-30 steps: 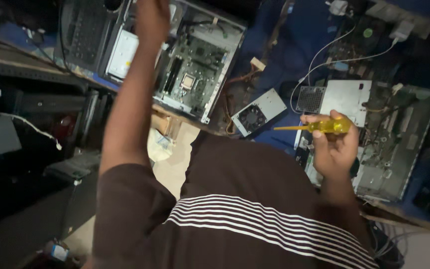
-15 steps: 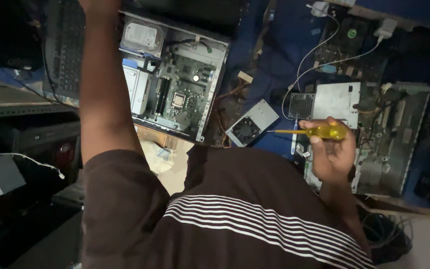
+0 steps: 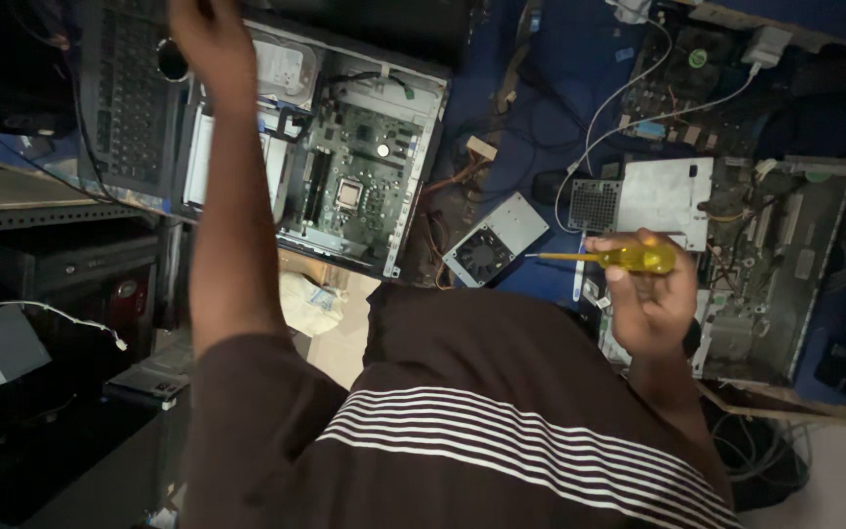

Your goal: The person uses a yellow-handled screwdriver to unscrew a component from an open desktop computer case on a workbench. They reposition the screwdriver repeatedly, work on the part, and lift and reposition a metal panel and fan assembly while continuing to unscrew fasteners.

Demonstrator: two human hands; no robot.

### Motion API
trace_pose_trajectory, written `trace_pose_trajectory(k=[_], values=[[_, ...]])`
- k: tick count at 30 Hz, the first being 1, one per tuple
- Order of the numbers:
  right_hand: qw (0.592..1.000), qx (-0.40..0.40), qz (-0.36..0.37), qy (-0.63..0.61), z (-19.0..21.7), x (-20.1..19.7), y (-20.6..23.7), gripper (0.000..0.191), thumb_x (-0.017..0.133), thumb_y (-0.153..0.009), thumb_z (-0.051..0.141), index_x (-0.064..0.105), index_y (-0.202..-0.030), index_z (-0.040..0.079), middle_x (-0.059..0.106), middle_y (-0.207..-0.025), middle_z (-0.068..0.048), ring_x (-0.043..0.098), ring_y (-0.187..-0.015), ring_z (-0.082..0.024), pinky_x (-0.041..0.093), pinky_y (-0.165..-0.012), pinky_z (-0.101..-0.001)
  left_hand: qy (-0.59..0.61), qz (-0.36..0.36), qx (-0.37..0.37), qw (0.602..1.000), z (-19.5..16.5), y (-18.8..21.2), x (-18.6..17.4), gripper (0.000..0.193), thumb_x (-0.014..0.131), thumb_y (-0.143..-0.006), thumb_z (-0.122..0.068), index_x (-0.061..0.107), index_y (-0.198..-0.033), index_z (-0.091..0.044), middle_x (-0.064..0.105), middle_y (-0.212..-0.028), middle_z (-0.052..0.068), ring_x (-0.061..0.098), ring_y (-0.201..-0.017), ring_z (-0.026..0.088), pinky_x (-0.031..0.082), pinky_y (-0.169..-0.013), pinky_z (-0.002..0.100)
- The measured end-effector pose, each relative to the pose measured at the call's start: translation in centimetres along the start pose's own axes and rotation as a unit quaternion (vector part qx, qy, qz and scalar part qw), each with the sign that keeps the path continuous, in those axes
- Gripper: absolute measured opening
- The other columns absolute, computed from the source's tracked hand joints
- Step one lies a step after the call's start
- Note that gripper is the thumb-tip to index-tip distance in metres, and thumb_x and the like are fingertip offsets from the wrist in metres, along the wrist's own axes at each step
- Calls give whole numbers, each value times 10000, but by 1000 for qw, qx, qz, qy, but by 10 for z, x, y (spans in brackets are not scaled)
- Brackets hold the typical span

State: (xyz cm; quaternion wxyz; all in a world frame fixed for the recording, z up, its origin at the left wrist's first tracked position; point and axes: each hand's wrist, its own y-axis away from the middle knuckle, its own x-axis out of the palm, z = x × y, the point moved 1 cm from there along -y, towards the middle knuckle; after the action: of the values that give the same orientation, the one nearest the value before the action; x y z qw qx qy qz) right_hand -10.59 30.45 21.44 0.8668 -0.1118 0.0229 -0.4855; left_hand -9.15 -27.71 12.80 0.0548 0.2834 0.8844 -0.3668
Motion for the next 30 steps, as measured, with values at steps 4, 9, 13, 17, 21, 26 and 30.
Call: trace_pose_trajectory(k=[4,9,13,17,21,26,30], values=[[1000,11,-9,7,7,-2,3,386,502,-1119,-33,383,-1482,25,640,-1206,-185,661,-1123,-239,556,-1084,-458,5,32,-185,982,-65,118,39,192,493,-1154,-110,621,-1020,-59,588,-882,-3,539,-784,86,468,-715,240],[999,14,-28,-27,22,-1,5,379,501,-1133,-23,386,-1489,42,628,-1179,-172,645,-1106,-239,560,-1083,-476,4,275,-250,928,-169,256,80,284,644,-1027,-272,675,-1237,-83,711,-1183,116,682,-1068,282,552,-913,400],[1000,-3,-9,-29,33,2,12,340,498,-1142,-32,376,-1449,48,630,-1184,-175,625,-1079,-234,528,-1063,-462,-119,442,-173,872,-202,296,90,741,817,-814,-412,532,-1403,-63,567,-1296,246,566,-1214,445,480,-978,536],[1000,-20,6,-11,38,4,30,327,506,-1141,-33,376,-1429,51,623,-1183,-177,615,-1075,-235,521,-1063,-463,-214,492,-101,838,-209,312,94,1185,891,-587,-555,347,-1472,14,473,-1376,271,478,-1278,510,423,-1039,601],[1000,-4,-22,-14,39,2,60,334,523,-1126,-16,384,-1425,36,622,-1197,-183,633,-1118,-252,524,-1098,-473,-257,487,-90,830,-204,330,104,1181,885,-639,-489,300,-1530,19,476,-1394,260,464,-1307,513,410,-1069,610],[999,-1,-34,-12,41,-8,85,368,529,-1129,0,387,-1465,44,633,-1190,-183,659,-1109,-260,546,-1091,-479,-194,482,-128,845,-182,344,107,1104,898,-659,-361,296,-1543,-83,480,-1451,238,488,-1300,476,438,-1077,539],[997,-4,-58,-43,43,-11,98,333,533,-1130,-9,398,-1431,36,632,-1189,-175,653,-1106,-249,545,-1097,-476,-150,509,-137,836,-166,334,100,1097,893,-657,-346,299,-1551,-120,506,-1427,245,517,-1271,478,439,-1072,531]])
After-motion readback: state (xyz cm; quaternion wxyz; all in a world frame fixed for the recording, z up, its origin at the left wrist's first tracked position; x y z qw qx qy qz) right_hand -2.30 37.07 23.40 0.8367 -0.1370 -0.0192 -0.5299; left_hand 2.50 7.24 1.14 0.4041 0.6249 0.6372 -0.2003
